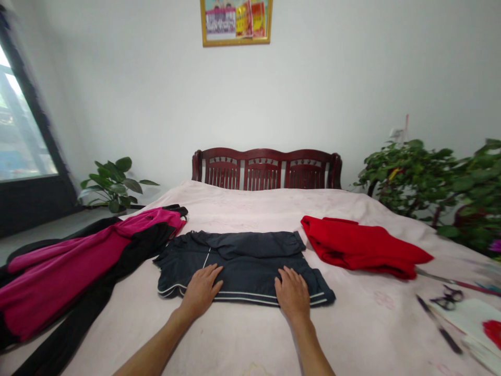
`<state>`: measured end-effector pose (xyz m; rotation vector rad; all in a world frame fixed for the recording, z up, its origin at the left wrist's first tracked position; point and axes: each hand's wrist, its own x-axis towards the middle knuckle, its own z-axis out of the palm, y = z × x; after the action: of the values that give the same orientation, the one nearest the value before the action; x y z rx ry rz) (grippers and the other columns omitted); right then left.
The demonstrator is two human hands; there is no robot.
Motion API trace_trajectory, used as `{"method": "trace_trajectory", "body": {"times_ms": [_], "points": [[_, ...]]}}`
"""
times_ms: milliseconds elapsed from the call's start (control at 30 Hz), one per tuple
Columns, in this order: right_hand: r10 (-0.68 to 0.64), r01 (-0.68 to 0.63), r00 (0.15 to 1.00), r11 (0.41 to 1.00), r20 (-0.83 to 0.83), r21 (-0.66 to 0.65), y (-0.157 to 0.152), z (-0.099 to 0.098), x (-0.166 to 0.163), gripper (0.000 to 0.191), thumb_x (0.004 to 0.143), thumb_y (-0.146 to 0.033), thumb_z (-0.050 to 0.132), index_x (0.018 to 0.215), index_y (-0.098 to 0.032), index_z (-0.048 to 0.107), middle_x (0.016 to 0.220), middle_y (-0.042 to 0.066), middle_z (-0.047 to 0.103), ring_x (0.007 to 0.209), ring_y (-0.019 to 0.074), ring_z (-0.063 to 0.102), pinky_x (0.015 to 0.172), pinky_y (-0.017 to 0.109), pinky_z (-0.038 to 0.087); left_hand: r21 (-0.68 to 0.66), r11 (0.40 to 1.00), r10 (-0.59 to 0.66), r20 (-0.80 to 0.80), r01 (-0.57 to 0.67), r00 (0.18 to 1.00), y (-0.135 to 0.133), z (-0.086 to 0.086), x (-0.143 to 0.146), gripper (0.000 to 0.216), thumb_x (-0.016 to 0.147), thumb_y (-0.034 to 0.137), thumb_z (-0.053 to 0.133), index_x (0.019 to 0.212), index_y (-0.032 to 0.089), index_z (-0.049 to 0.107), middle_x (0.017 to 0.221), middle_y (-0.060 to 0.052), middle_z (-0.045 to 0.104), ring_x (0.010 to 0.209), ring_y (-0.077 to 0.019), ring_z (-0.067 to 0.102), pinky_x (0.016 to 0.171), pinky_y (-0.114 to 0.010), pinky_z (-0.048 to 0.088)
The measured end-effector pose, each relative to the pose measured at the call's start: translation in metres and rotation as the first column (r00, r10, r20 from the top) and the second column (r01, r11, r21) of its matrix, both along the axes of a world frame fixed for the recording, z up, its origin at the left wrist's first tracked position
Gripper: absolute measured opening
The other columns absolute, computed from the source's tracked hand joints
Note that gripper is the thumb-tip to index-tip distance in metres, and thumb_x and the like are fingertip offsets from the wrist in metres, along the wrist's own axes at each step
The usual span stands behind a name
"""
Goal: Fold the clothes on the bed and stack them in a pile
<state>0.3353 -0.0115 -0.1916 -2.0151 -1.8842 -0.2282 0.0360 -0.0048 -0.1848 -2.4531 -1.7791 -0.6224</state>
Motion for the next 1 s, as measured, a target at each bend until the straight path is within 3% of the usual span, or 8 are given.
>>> {"method": "trace_trajectory", "body": {"times_ms": [1000], "points": [[0.014,-0.014,1.0,0.999,0.009,0.032,0.0002,-0.0021,0.0018,0.044,0.096,-0.03,0.038,0.128,-0.015,0.065,0.139,0.011,0.06,0.132,0.0262,0.051,0.113,0.043,0.032,0.011,1.0,0.001,-0.006,-0.001,1.0,0.001,-0.0023,-0.0004,0.045,0.097,0.036,0.045,0.139,0.022,0.055,0.144,-0.009,0.057,0.133,-0.0261,0.05,0.113,-0.045,0.036]]}}
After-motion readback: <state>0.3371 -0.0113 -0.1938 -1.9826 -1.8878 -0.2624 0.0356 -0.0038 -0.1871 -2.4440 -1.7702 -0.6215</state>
